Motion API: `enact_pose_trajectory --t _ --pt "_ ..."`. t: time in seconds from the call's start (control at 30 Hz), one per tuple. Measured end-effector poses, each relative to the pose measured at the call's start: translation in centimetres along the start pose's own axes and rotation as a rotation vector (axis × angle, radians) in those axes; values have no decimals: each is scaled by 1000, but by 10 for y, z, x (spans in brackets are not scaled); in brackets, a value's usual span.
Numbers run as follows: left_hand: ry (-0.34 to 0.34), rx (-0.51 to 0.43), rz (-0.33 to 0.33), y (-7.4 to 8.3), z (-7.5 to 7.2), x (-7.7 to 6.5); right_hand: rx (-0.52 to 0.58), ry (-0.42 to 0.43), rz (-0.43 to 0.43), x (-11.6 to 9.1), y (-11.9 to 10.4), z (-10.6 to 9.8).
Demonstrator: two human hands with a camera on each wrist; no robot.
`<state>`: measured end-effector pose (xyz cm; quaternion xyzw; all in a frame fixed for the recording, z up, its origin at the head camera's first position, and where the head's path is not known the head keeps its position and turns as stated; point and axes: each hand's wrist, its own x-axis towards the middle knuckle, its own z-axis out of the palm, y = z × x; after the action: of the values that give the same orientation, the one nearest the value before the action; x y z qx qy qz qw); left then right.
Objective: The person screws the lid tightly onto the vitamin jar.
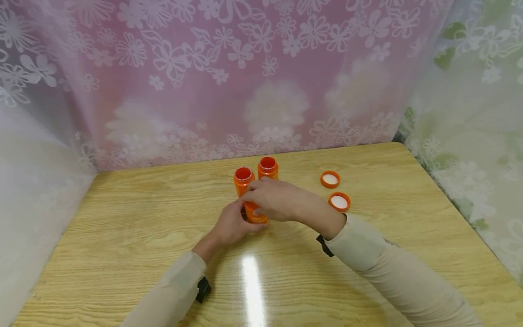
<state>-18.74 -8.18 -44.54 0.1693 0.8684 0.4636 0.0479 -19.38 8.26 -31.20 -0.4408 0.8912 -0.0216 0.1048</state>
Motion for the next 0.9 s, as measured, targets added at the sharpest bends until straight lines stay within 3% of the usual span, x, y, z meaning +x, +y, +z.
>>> enact_pose_trajectory --t 0.2,0.43,0.9 --pt "-3 -17 1 1 -1 -1 -46 15 -10 1 -2 1" --pt "-11 -3 -15 0 -2 -2 -114 64 37 -1 -9 10" --pt "-20 25 11 3 -2 -1 -62 230 89 -7 -15 23"
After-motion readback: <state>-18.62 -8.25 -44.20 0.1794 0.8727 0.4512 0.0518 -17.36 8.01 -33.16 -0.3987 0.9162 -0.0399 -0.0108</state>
